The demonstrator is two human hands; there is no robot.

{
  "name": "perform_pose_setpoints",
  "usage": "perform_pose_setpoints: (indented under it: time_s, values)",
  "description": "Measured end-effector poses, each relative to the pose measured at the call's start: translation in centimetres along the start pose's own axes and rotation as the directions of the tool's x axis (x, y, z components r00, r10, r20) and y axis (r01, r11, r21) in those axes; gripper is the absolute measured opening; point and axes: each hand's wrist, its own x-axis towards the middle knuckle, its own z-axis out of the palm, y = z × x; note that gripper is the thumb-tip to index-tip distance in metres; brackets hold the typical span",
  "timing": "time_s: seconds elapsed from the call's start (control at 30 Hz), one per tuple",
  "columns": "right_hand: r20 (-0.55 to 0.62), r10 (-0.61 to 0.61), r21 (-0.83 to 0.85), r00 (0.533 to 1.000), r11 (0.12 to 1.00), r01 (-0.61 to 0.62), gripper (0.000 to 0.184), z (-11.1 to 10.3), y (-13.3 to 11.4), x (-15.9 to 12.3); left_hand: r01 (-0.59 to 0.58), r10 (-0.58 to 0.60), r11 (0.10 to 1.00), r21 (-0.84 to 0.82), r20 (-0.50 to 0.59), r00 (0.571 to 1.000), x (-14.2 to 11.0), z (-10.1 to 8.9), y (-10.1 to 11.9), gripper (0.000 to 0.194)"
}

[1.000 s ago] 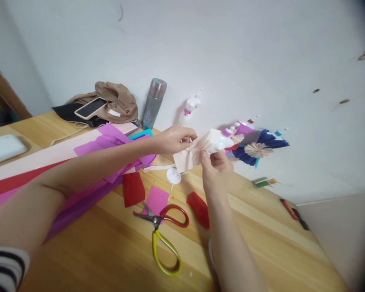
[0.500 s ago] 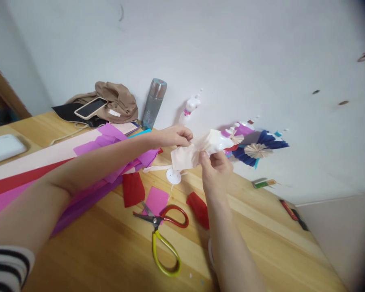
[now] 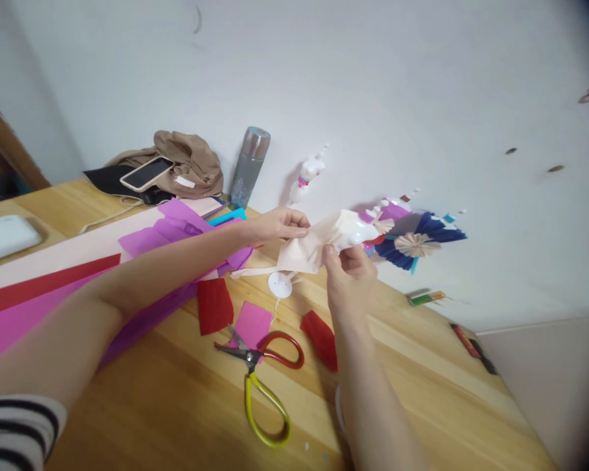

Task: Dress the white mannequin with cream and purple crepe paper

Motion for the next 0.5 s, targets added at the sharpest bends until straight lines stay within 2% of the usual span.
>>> perform_pose_setpoints:
  time_s: [0.13,0.37,0.5]
  values:
    - [0.006,-0.001,0.014,1.000,1.000,0.001,0.020,0.0,-0.2,0.0,-0.015,0.016,0.999,0.039,-0.025,1.000,-0.5,-0.2,-0.3,0.005]
    - [0.011,0.002,-0.014,1.000,1.000,-0.002,0.021,0.1,-0.3,-0.1,0.056,-0.048,0.961,0.269,-0.036,0.998,-1.6,0.1,1.5,0.005]
    - [0.008,0.003,-0.005,1.000,1.000,-0.003,0.021,0.1,-0.3,-0.1,0.066,-0.062,0.961,0.267,-0.022,0.998,-1.8,0.4,1.3,0.010]
